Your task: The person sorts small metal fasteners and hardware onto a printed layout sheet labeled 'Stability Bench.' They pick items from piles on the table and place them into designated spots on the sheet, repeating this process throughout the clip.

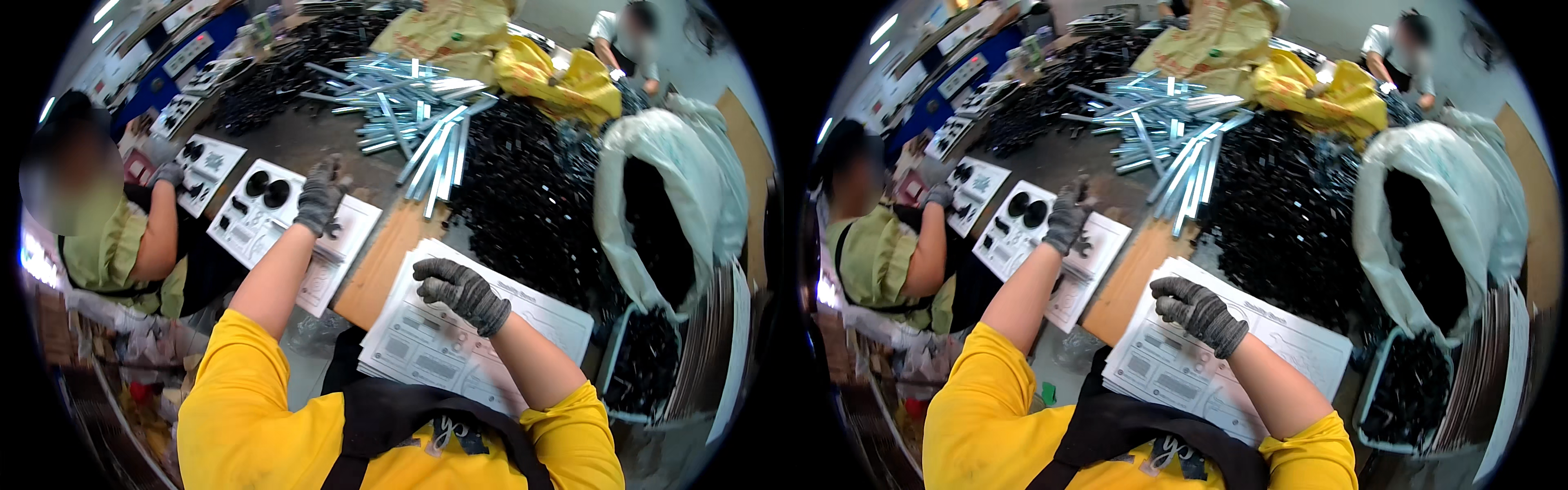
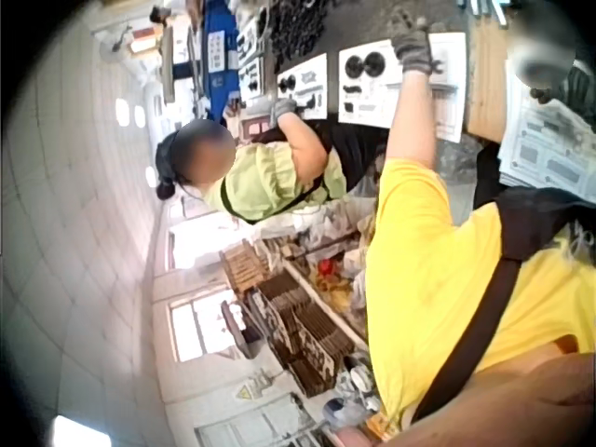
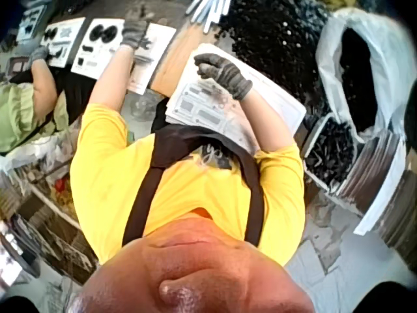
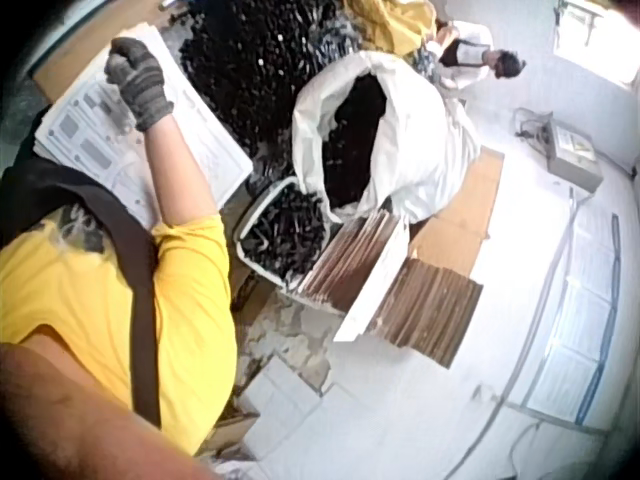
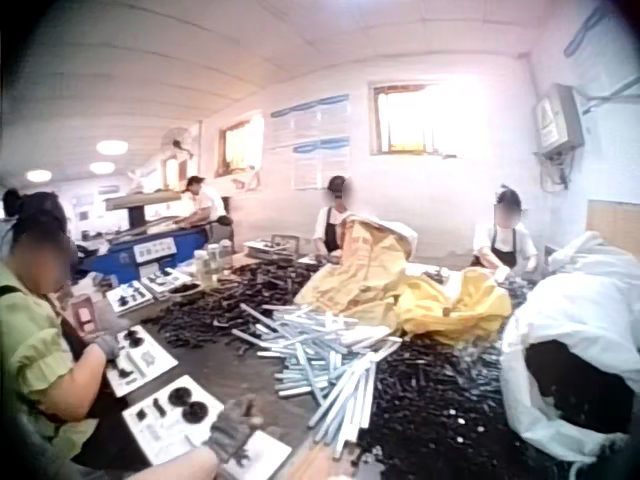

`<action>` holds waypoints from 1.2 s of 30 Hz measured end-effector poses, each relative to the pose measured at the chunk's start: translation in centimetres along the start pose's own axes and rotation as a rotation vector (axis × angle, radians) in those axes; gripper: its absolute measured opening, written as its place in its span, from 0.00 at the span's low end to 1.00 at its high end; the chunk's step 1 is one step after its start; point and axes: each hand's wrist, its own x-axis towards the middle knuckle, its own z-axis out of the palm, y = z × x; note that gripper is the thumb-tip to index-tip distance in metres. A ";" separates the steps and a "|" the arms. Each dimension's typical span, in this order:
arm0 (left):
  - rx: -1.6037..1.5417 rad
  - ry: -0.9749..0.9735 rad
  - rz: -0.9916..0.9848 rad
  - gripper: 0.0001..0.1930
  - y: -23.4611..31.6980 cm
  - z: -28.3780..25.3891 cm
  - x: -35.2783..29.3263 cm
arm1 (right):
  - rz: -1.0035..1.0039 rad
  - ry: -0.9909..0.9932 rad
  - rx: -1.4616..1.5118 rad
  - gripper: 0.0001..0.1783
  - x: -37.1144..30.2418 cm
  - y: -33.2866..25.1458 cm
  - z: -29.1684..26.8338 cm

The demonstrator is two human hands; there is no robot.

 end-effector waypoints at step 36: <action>0.116 -0.875 1.049 0.09 25.5 8.6 -17.5 | 0.674 0.756 -1.565 0.17 -27.4 -1.2 -22.4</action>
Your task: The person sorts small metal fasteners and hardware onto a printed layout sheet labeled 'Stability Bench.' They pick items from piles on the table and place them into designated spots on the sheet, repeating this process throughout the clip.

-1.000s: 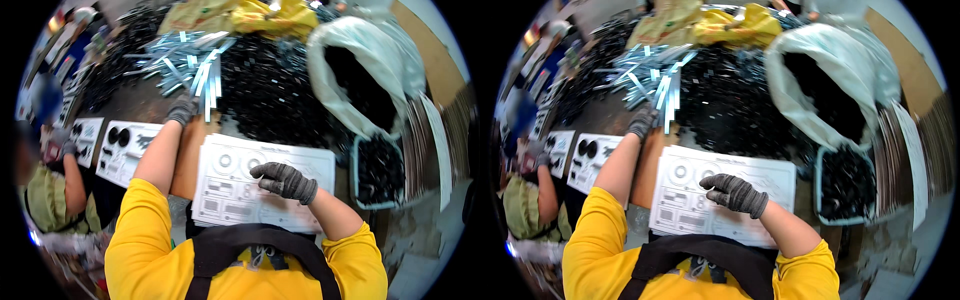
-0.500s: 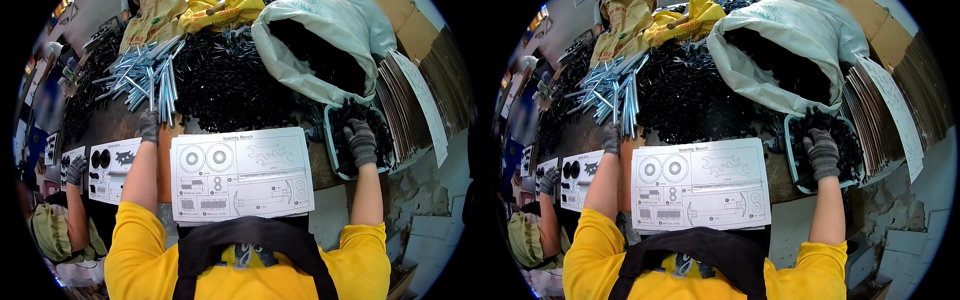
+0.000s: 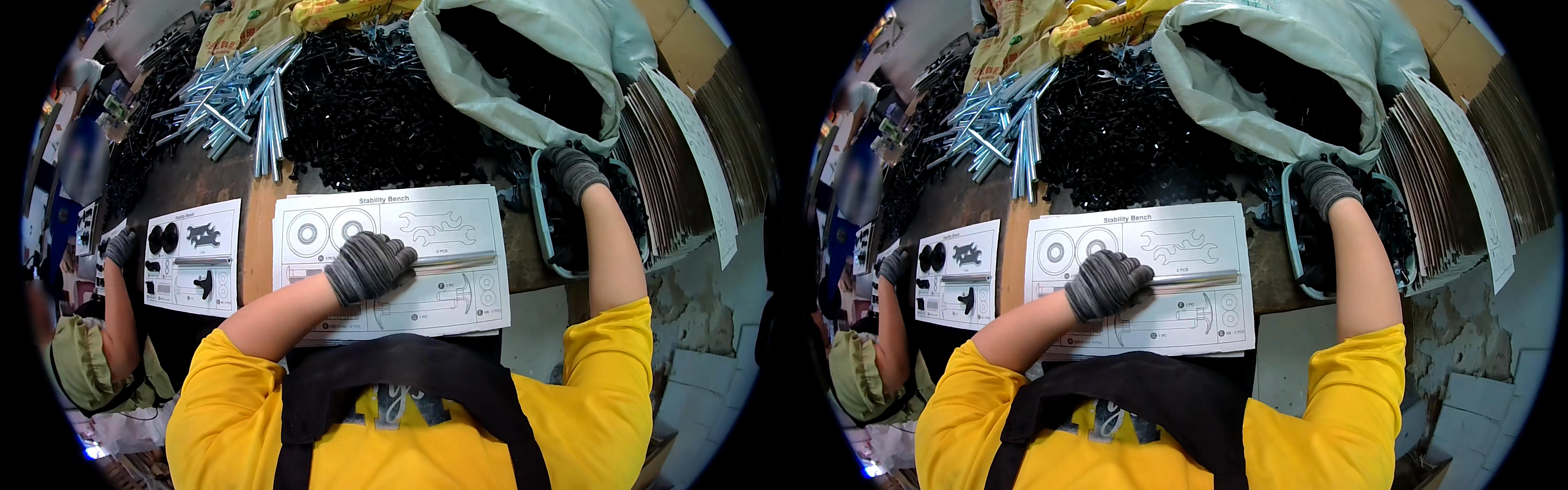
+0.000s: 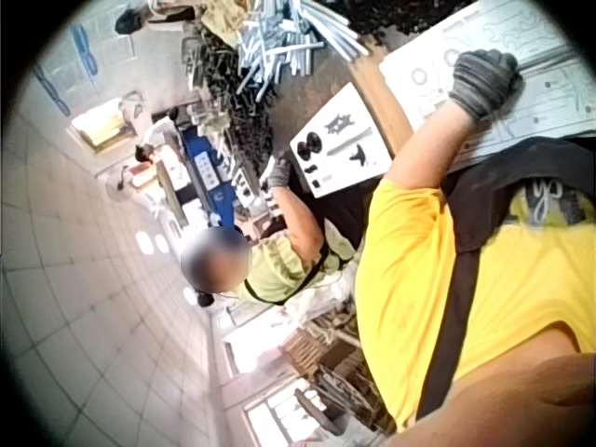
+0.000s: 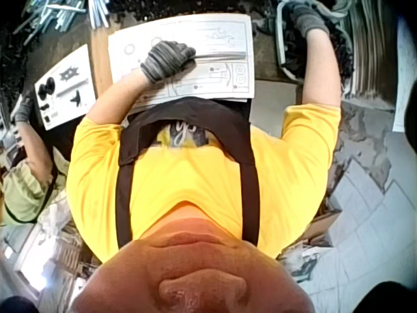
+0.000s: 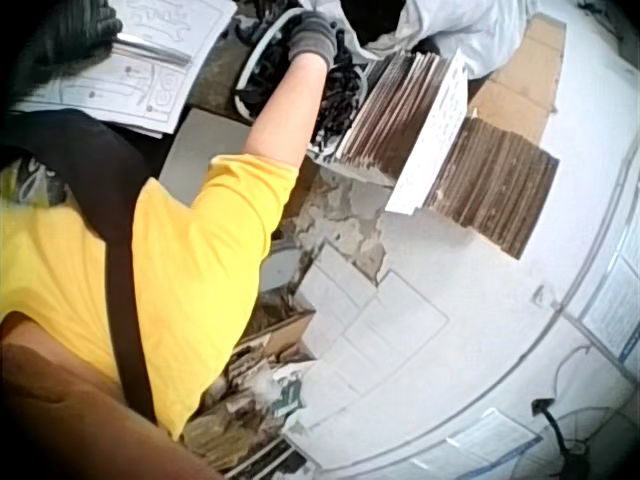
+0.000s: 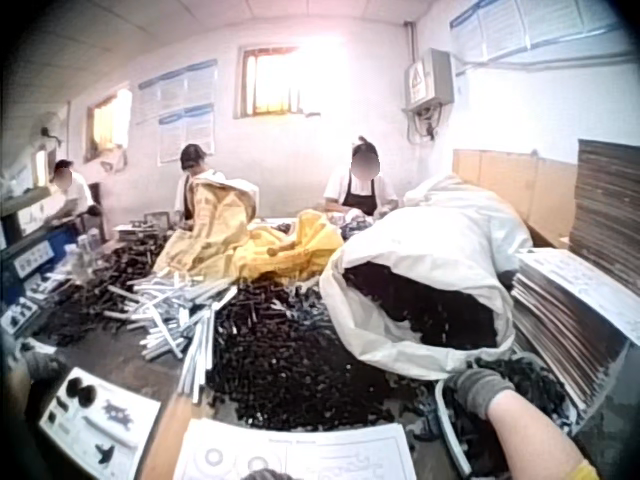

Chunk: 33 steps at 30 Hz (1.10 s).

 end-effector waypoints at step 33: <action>-0.469 0.186 -0.218 0.13 -4.6 0.3 -3.8 | -0.353 0.513 0.547 0.13 -15.3 -16.2 3.0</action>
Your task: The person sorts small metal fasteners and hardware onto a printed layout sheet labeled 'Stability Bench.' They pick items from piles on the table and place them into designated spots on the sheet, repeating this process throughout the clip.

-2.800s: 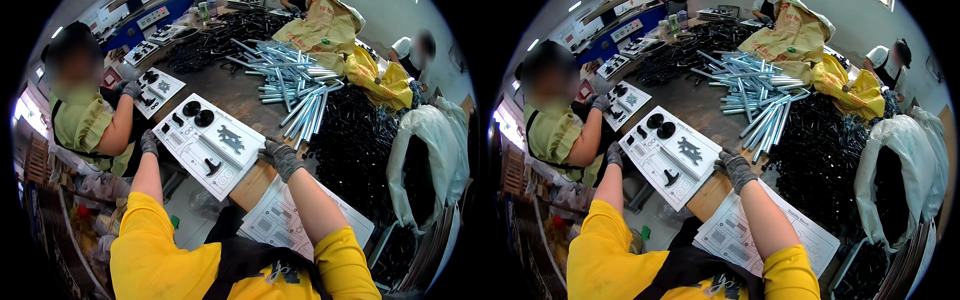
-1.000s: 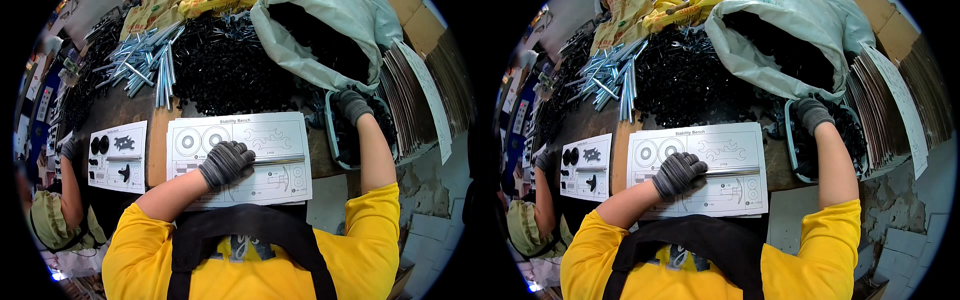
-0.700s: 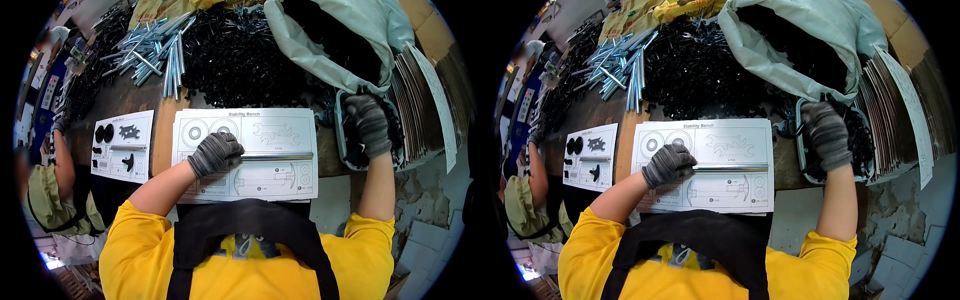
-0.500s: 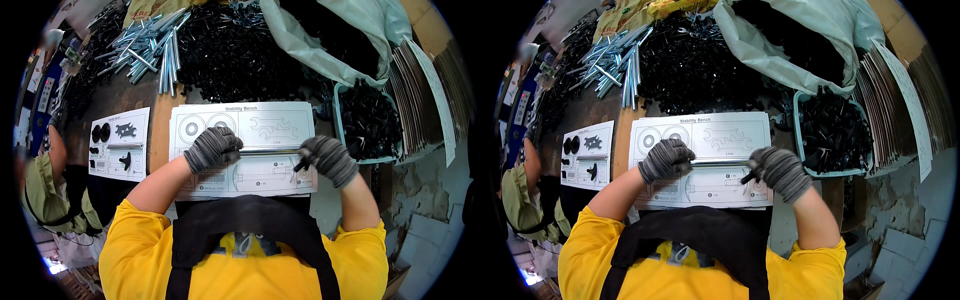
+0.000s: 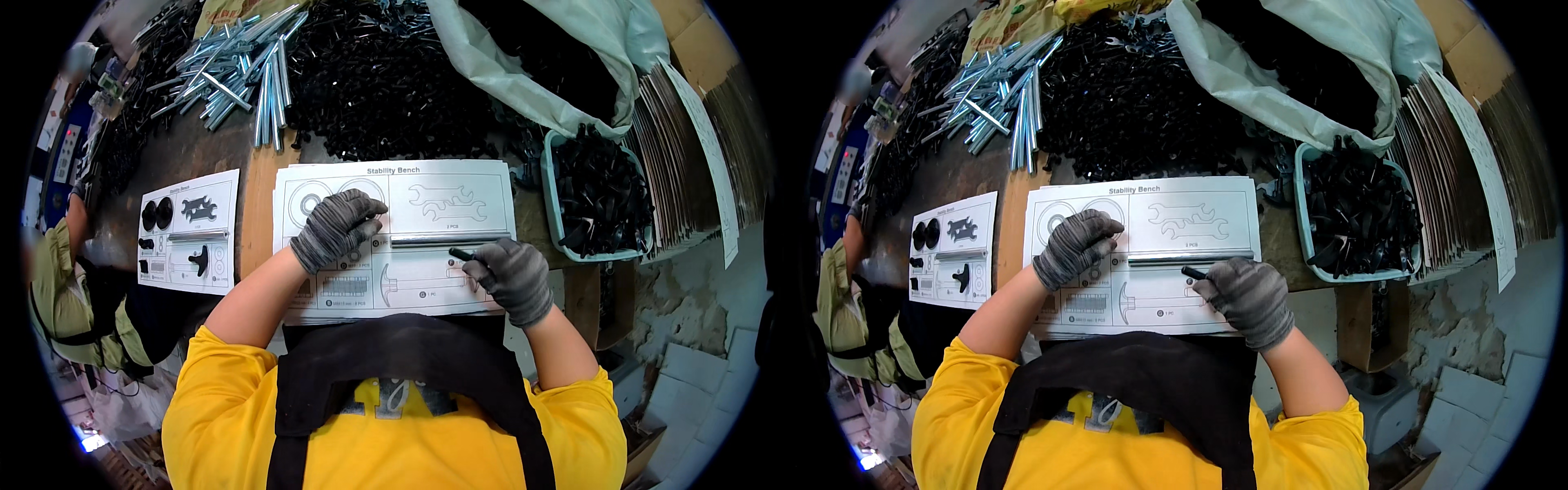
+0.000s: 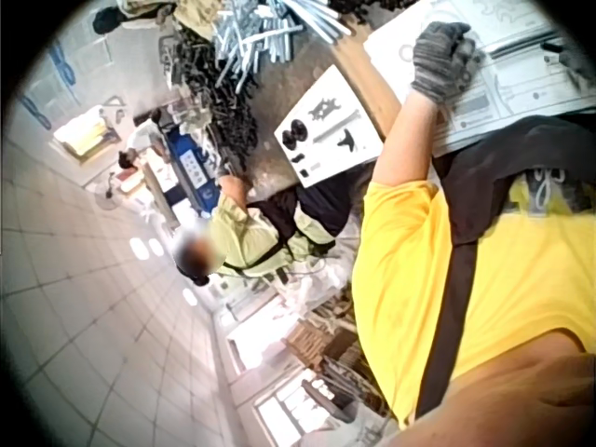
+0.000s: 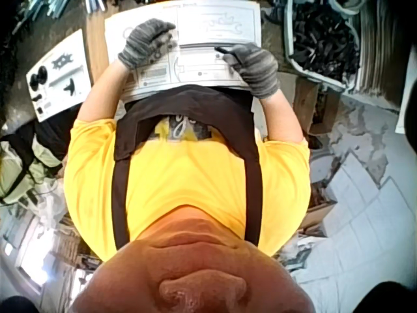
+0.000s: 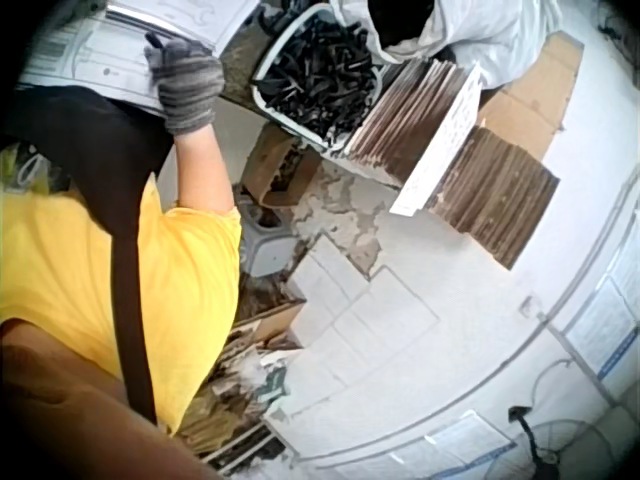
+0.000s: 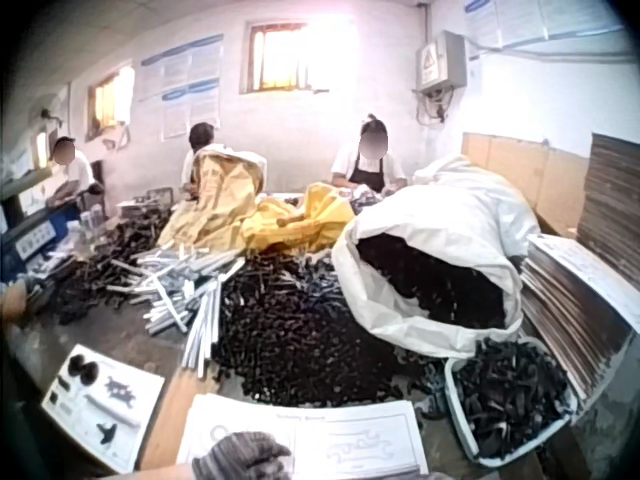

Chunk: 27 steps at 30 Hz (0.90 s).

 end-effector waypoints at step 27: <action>-0.015 0.069 0.019 0.10 -0.7 0.3 0.5 | -0.146 0.011 -0.037 0.16 1.8 2.5 -0.8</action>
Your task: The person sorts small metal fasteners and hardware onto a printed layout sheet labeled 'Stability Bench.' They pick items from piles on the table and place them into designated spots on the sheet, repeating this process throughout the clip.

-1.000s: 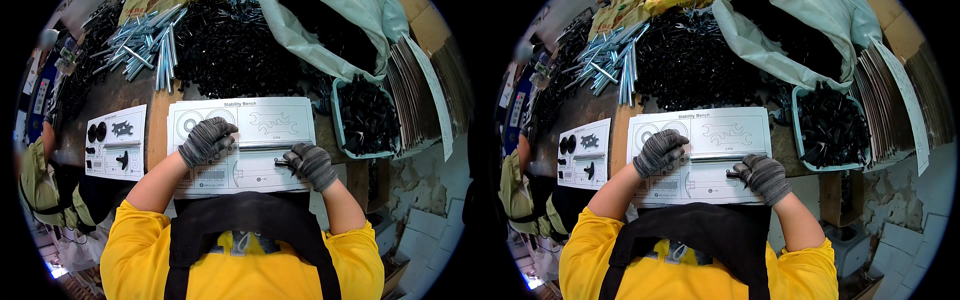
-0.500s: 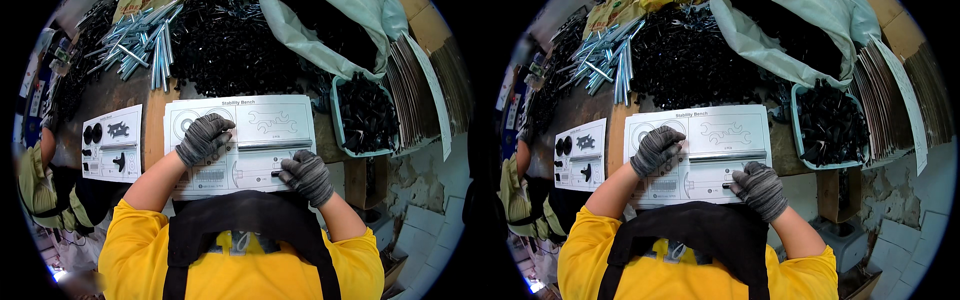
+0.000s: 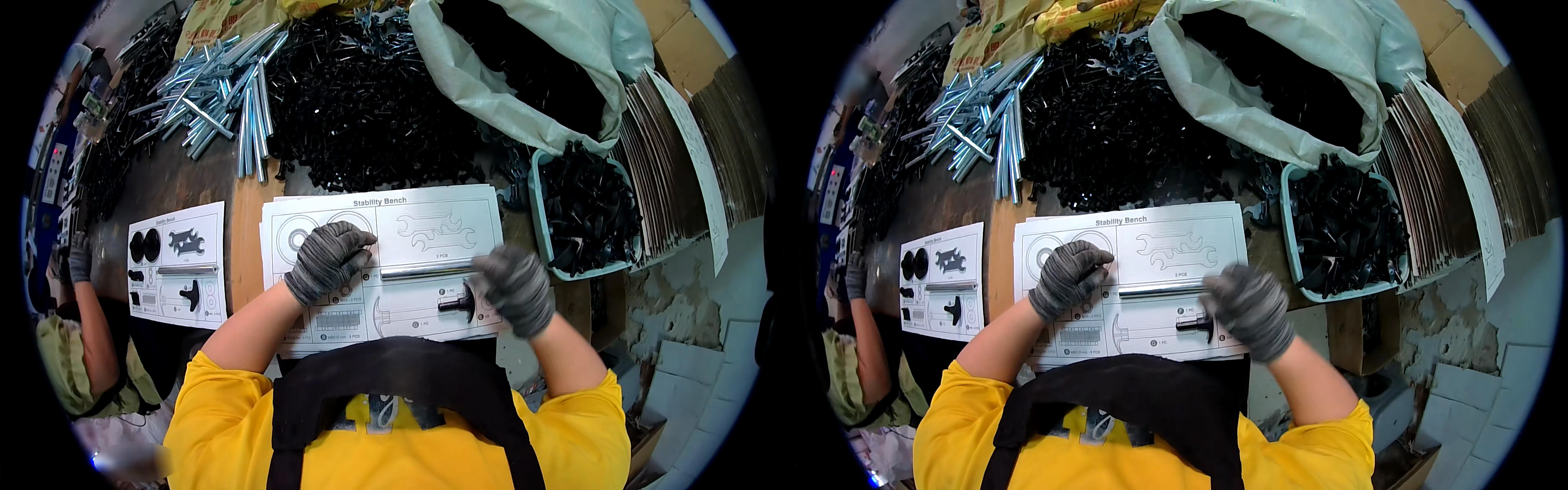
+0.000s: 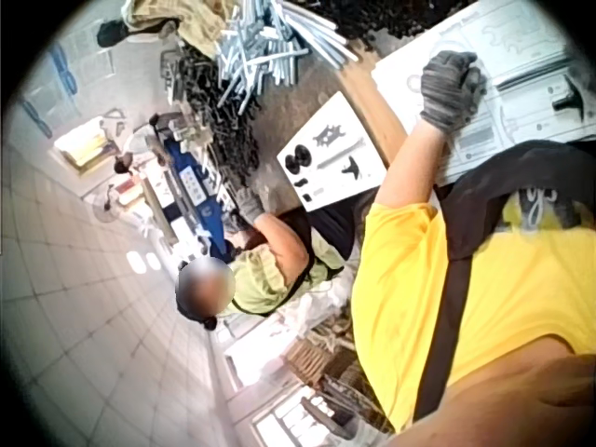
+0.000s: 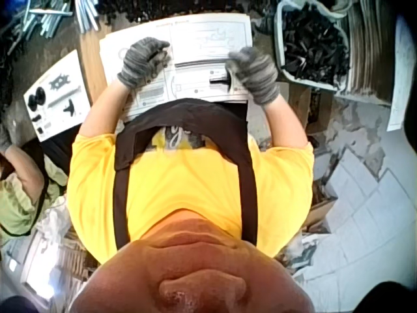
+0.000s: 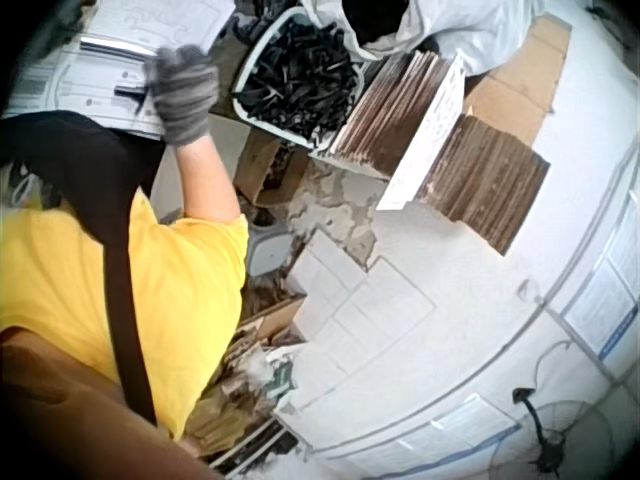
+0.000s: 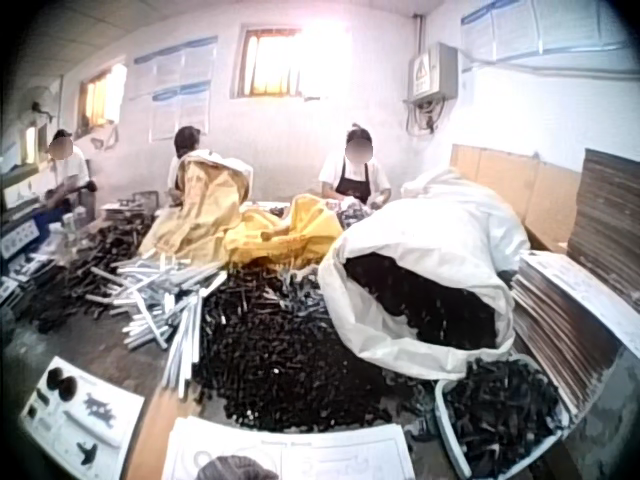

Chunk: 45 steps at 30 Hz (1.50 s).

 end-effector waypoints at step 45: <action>-0.914 -0.096 -0.383 0.24 5.1 1.3 6.6 | 0.658 -0.440 0.964 0.15 6.5 1.8 1.8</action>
